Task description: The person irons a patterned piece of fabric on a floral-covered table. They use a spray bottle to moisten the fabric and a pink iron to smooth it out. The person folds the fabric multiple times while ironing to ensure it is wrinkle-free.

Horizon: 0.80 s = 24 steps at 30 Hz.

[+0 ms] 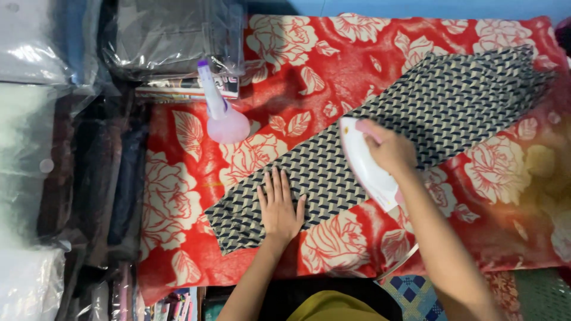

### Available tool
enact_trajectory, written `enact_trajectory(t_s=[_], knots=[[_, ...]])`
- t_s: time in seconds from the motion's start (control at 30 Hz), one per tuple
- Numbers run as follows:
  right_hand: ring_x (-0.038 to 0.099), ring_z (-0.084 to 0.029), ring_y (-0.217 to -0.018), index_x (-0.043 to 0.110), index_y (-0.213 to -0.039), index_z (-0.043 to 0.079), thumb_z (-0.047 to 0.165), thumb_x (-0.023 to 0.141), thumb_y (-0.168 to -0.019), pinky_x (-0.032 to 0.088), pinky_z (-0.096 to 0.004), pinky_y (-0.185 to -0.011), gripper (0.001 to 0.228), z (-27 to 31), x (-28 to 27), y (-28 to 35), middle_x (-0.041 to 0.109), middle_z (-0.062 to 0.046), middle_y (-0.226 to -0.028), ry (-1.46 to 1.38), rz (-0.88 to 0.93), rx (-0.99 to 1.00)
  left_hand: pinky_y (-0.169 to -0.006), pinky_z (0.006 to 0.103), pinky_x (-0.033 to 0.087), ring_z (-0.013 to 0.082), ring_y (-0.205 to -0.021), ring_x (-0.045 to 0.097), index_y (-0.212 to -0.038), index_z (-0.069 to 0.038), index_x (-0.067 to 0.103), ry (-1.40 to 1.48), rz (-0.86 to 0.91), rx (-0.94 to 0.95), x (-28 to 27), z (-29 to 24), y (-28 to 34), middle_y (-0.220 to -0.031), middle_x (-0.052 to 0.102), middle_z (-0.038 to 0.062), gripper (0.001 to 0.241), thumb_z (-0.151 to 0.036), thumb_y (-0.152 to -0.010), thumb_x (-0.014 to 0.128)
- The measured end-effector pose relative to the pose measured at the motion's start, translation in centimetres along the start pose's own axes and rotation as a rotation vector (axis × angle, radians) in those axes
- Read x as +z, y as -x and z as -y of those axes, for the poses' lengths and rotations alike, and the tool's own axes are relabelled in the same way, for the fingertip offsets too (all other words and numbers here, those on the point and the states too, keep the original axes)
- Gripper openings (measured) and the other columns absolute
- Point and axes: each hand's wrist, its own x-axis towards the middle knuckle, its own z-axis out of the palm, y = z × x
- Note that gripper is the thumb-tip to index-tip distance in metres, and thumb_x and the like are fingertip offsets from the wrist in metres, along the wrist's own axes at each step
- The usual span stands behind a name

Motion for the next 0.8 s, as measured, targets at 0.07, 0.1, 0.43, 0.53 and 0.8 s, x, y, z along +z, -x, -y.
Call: enact_trajectory(t_s=[0.07,0.1,0.43,0.53,0.8], knots=[[0.069,-0.041,-0.110,0.067,-0.127,0.047,0.047,0.054,-0.096,0.053,-0.052,-0.094,0.034,2.0,-0.1,3.2,0.075,-0.013,-0.115,-0.050,-0.001,-0.119,-0.121,0.0592,0.002,0.0386,-0.155,0.002,-0.162,-0.004,0.011,-0.015,0.007,-0.004,0.2,-0.1,-0.1,-0.169,0.007,0.020,0.085,-0.061,-0.100,0.030],[0.071,-0.042,-0.103,0.075,-0.119,0.038,0.041,0.055,-0.096,0.055,-0.054,-0.089,0.032,3.1,-0.1,4.8,0.077,-0.014,-0.109,-0.097,0.002,-0.244,-0.121,0.0591,0.002,0.0384,-0.155,0.003,-0.162,-0.005,0.010,-0.031,0.016,-0.014,0.3,0.0,-0.1,-0.169,0.007,0.019,0.086,-0.061,-0.100,0.030],[0.074,-0.045,-0.087,0.077,-0.116,0.032,0.046,0.061,-0.094,0.056,-0.054,-0.075,0.030,-4.7,-0.7,-2.2,0.077,-0.021,-0.087,0.062,-0.207,-0.323,-0.121,0.0580,0.002,0.0363,-0.156,0.001,-0.163,-0.008,0.009,-0.056,0.024,-0.033,0.5,-0.2,-0.2,-0.170,0.004,0.016,0.084,-0.061,-0.101,0.029],[0.073,-0.044,-0.100,0.072,-0.123,0.047,0.055,0.057,-0.098,0.054,-0.052,-0.089,0.031,-9.7,-2.4,-7.5,0.078,-0.020,-0.094,0.125,-0.198,-0.143,-0.121,0.0579,0.002,0.0359,-0.156,0.001,-0.163,-0.008,0.009,-0.040,0.016,-0.048,0.4,-0.3,-0.1,-0.170,0.005,0.016,0.083,-0.061,-0.101,0.027],[0.073,-0.025,-0.060,0.074,-0.125,0.042,0.042,0.065,-0.092,0.056,-0.032,-0.057,0.034,-7.6,-3.8,-2.6,0.081,-0.009,-0.101,0.043,0.127,-0.496,-0.122,0.0543,0.004,0.0312,-0.157,0.002,-0.163,-0.012,0.009,0.021,0.083,-0.119,-0.4,-0.2,0.1,-0.171,0.004,0.011,0.079,-0.059,-0.101,0.025]])
